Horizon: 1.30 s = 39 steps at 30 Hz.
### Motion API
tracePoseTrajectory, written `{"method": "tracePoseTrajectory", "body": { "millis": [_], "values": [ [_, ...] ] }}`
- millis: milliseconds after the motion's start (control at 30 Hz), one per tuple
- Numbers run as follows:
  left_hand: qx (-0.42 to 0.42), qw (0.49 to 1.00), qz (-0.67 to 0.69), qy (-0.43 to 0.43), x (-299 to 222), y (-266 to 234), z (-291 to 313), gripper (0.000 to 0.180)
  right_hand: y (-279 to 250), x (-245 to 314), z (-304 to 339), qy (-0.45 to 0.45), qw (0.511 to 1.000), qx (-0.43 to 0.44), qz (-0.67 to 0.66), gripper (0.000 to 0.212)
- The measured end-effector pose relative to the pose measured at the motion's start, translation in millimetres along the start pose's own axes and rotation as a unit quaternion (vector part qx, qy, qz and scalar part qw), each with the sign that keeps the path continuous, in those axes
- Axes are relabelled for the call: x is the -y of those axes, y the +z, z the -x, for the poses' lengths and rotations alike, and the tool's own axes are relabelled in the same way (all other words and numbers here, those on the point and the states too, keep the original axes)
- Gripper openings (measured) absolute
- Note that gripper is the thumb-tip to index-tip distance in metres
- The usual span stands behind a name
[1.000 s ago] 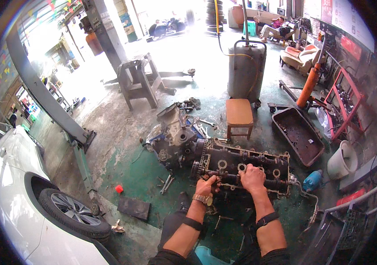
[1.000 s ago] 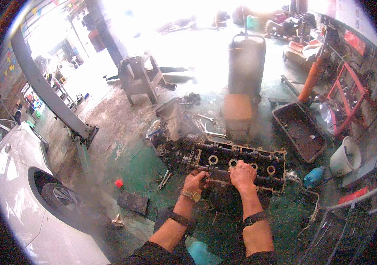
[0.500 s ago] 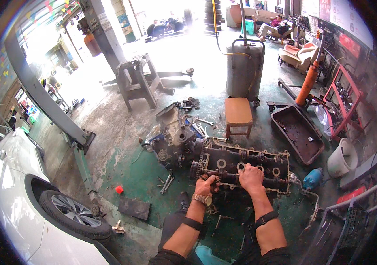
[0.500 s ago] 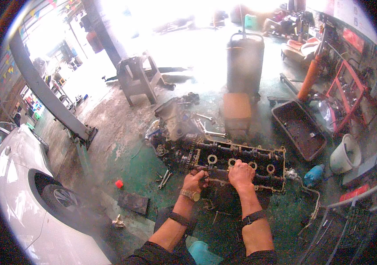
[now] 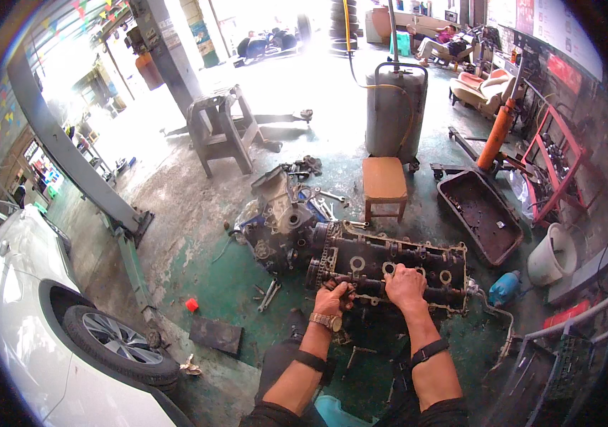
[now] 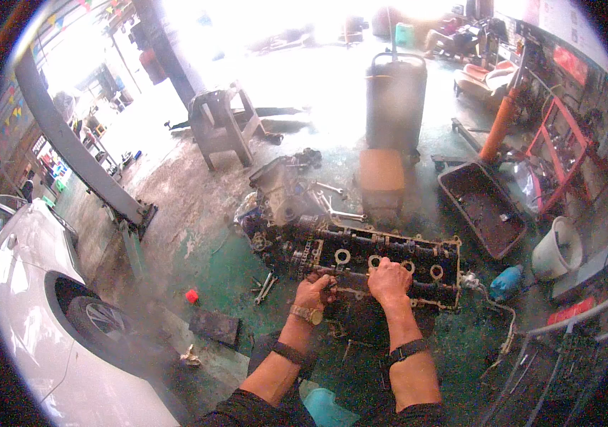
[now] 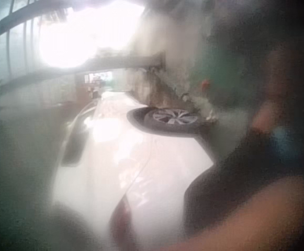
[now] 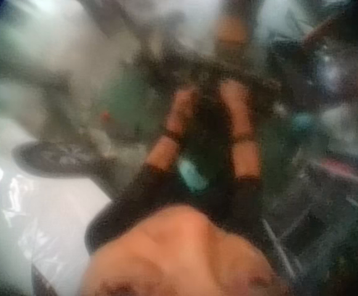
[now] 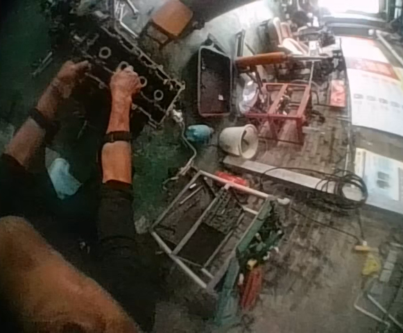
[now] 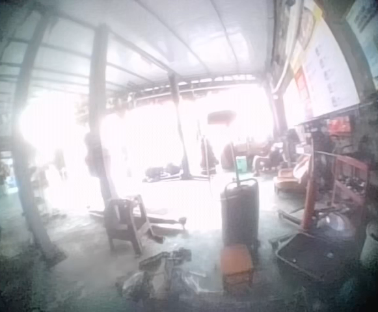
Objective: The person sits on a low stool in a workshop and works on a disassembled engine block placed on the floor. They repeatedly insert, rotate, and adjust a camshaft within the cylinder head using both hands, occasionally pausing to reposition their grip. The person also briefly reaches for a small part from the engine block before returning to the camshaft.
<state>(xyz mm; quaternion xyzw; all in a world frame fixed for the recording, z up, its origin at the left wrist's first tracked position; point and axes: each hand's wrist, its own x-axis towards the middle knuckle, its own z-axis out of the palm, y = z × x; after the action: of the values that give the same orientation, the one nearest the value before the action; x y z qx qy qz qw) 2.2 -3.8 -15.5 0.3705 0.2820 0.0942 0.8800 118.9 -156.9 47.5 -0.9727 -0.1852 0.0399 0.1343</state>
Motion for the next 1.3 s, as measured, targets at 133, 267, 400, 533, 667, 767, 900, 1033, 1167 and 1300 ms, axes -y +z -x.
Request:
{"method": "tracePoseTrajectory", "body": {
  "millis": [133,267,400,533,667,767,900,1033,1167,1300],
  "values": [
    [-0.003,1.0,-0.011,0.005,-0.9,0.7,1.5,0.014,3.6,1.6,-2.4,0.018,1.0,0.006,0.013,0.044],
    [0.006,1.0,0.02,-0.004,-2.2,2.3,2.2,0.011,-7.7,5.0,-1.1,0.039,0.999,0.013,-0.013,0.044],
    [0.023,1.0,0.008,-0.012,-6.6,6.4,9.8,0.012,-24.5,13.0,0.1,0.017,0.996,-0.041,-0.083,0.038],
    [0.065,0.994,-0.078,-0.048,-10.8,17.0,20.4,0.017,-31.1,28.4,6.7,-0.083,0.976,-0.054,-0.192,0.034],
    [0.141,0.968,-0.177,-0.107,-13.8,28.2,24.3,0.019,-33.1,33.9,13.7,-0.187,0.942,0.073,-0.27,0.033],
    [0.144,0.957,-0.216,-0.126,-13.5,34.8,28.0,0.017,-32.4,31.0,13.2,-0.196,0.946,0.115,-0.229,0.035],
    [0.16,0.973,-0.129,-0.109,-11.9,39.6,34.6,0.008,-28.8,26.1,10.9,-0.192,0.943,0.155,-0.222,0.036],
    [0.167,0.975,-0.083,-0.122,-11.4,34.9,31.0,0.01,-27.8,24.2,9.5,-0.155,0.963,0.113,-0.189,0.031],
    [0.134,0.975,-0.117,-0.131,-11.2,23.1,22.1,0.021,-27.2,25.4,3.1,-0.091,0.959,0.038,-0.265,0.03],
    [0.075,0.99,-0.074,-0.098,-11.5,10.7,23.7,0.018,-22.1,26.4,-3.0,-0.061,0.93,-0.04,-0.36,0.022]
  ]
}}
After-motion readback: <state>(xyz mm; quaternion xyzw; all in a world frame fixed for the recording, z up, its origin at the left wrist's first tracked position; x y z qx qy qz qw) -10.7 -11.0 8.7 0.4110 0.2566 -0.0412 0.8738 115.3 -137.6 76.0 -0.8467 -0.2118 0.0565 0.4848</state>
